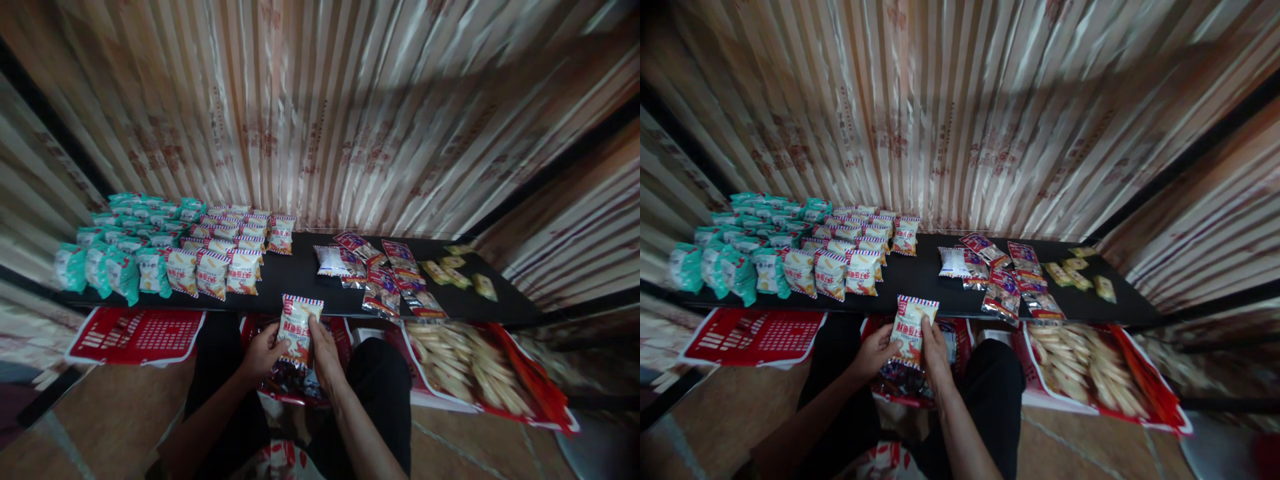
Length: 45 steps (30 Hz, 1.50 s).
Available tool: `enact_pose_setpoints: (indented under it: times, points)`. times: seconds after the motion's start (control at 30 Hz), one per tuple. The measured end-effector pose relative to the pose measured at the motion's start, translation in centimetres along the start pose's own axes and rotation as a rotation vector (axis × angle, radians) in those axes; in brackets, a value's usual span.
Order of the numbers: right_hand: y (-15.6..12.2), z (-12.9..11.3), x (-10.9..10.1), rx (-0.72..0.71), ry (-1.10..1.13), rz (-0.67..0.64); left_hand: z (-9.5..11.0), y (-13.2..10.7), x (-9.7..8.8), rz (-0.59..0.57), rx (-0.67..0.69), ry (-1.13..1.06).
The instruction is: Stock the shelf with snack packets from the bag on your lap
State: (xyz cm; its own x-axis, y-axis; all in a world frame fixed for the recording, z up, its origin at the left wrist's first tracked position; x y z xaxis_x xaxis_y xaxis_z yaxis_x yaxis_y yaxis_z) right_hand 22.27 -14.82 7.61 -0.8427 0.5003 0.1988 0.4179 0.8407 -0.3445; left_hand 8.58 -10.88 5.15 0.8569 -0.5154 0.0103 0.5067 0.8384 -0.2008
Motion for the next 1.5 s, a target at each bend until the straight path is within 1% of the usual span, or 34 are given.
enact_pose_setpoints:
  times: [0.1,0.17,0.27,0.43,0.57,0.83,0.93,1.03,1.13,1.23,1.4,1.5]
  points:
    - [0.1,-0.2,0.0,0.036,0.087,-0.053,0.4,0.7,-0.2,0.035,0.026,-0.049]
    - [0.1,-0.3,0.1,0.040,0.106,-0.111,0.6,1.2,-0.3,0.048,0.053,-0.067]
    - [0.2,-0.5,0.0,0.029,0.095,-0.170,0.7,2.1,-0.4,0.078,0.080,-0.052]
    - [1.0,-1.3,-0.3,0.001,0.047,-0.200,1.2,3.3,-0.3,0.140,0.108,-0.012]
    - [2.2,-1.7,-0.6,-0.042,-0.008,-0.167,1.8,4.2,-0.1,0.186,0.121,0.034]
    - [5.4,-2.0,-0.4,-0.173,-0.098,-0.122,2.6,6.0,0.0,0.368,0.086,0.438]
    - [6.7,-2.1,0.1,-0.221,-0.136,-0.080,3.1,6.5,0.1,0.457,0.131,0.558]
    - [8.1,-1.9,0.6,-0.270,-0.144,-0.049,2.9,7.1,0.5,0.516,0.208,0.626]
    - [9.7,-1.7,1.1,-0.320,-0.192,-0.017,2.1,7.6,0.9,0.535,0.270,0.662]
    - [11.0,-1.8,1.7,-0.359,-0.281,0.021,1.4,8.2,1.1,0.539,0.299,0.698]
    - [13.1,-1.8,2.5,-0.410,-0.378,0.101,1.4,9.2,1.1,0.494,0.260,0.749]
    - [14.3,-1.7,2.9,-0.453,-0.409,0.124,1.7,10.0,0.8,0.485,0.241,0.764]
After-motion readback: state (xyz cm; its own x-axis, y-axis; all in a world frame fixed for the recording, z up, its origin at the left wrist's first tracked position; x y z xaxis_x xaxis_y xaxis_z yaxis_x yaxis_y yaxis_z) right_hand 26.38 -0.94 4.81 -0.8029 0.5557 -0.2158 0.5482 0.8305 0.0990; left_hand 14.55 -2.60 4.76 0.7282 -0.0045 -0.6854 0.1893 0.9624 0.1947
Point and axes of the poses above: each hand's wrist, its own y-axis towards the middle knuckle, its own x-axis out of the palm, z = x × y, the point moved 1 cm from there along y, towards the middle knuckle, and after that the axes turned 5 degrees about y, right-handed, at the moved point
